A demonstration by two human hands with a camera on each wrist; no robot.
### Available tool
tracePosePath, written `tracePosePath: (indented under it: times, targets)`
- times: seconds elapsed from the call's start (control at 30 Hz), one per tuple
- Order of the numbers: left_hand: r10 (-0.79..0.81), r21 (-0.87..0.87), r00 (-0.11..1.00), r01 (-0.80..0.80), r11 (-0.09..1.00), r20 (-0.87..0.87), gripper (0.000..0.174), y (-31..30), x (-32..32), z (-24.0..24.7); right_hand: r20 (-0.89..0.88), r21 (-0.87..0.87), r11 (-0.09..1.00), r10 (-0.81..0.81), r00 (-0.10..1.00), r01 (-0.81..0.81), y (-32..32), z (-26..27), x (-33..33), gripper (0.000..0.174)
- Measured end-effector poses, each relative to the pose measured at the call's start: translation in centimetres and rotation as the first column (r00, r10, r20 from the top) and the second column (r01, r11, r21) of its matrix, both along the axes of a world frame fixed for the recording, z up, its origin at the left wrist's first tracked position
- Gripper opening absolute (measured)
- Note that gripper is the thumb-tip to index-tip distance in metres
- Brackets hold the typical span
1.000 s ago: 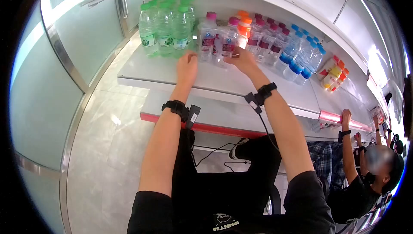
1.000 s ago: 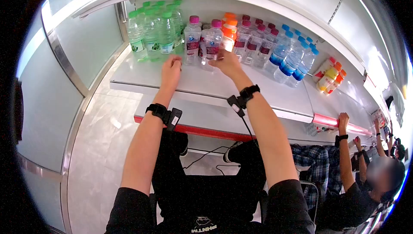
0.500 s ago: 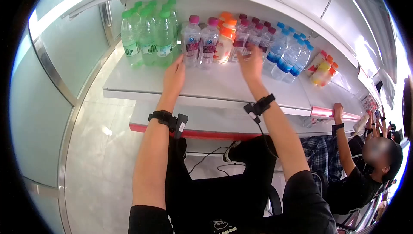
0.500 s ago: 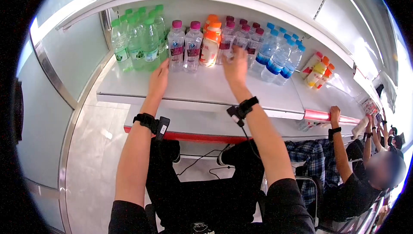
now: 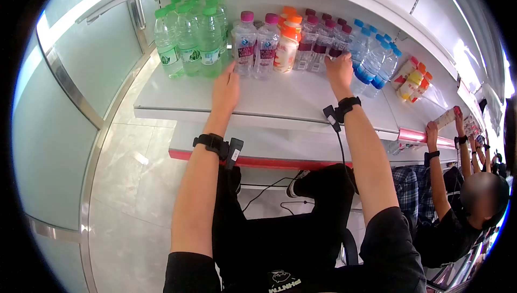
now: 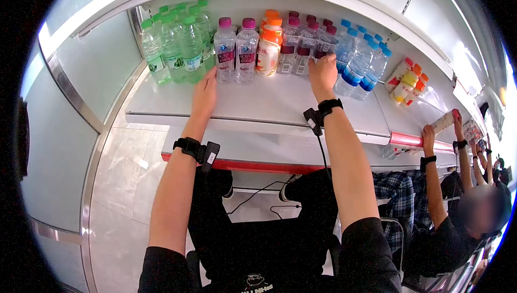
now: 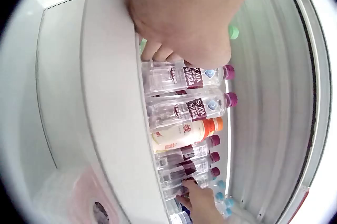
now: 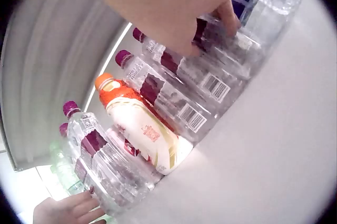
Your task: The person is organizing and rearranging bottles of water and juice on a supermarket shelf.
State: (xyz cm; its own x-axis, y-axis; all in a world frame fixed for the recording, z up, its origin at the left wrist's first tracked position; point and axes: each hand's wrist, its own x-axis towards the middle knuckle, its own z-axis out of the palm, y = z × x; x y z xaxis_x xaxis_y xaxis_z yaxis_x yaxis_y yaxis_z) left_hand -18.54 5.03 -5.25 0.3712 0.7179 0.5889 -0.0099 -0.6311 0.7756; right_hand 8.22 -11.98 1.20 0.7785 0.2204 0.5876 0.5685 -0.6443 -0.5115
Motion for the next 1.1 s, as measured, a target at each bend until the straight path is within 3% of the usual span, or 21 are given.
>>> tracePosePath:
  times: [0.13,0.23,0.3,0.5,0.57,0.77,0.9,0.97,1.1]
  targets:
    - [0.001,-0.022,0.999,-0.002,1.000,-0.048,0.048,-0.4,-0.3,0.6,-0.028,-0.054,0.997,-0.064,0.998,0.062,-0.5,0.8,0.9,0.062]
    - [0.017,0.025,1.000,-0.016,1.000,-0.014,0.048,-0.6,-0.4,0.6,-0.084,-0.078,0.996,-0.048,0.995,0.042,-1.1,1.9,1.1,0.060]
    - [-0.008,-0.041,0.998,0.005,0.999,-0.066,0.047,-0.8,-0.6,0.9,-0.128,-0.198,0.979,0.026,0.991,-0.051,-1.6,3.1,1.2,0.055]
    - [-0.029,-0.055,1.000,0.030,0.998,0.010,0.045,0.3,-0.1,-0.1,-0.001,-0.191,0.979,-0.068,0.998,0.067,-1.1,2.2,1.6,0.054]
    - [-0.025,-0.035,1.000,0.025,0.999,0.010,0.044,0.3,-0.3,-0.1,0.077,-0.227,0.974,0.003,0.997,0.014,-2.1,2.2,1.1,0.058]
    - [0.007,-0.028,1.000,-0.007,1.000,-0.017,0.043,-0.5,-0.4,0.5,0.018,-0.217,0.976,-0.035,0.999,0.038,-5.0,1.9,-3.1,0.065]
    - [0.008,-0.061,0.999,-0.010,0.998,-0.033,0.043,-1.0,-0.6,0.9,-0.012,-0.203,0.968,0.149,0.989,-0.148,-5.5,1.4,-6.5,0.062]
    - [0.019,-0.039,0.999,-0.020,0.999,-0.037,0.044,-1.0,-0.5,0.9,-0.060,-0.067,0.885,0.458,0.887,-0.461,-4.5,0.4,-7.7,0.061]
    - [0.035,0.049,0.999,-0.036,0.998,0.023,0.042,-0.8,-0.1,0.6,-0.090,0.092,0.758,0.653,0.752,-0.646,-1.2,-0.9,-10.3,0.058]
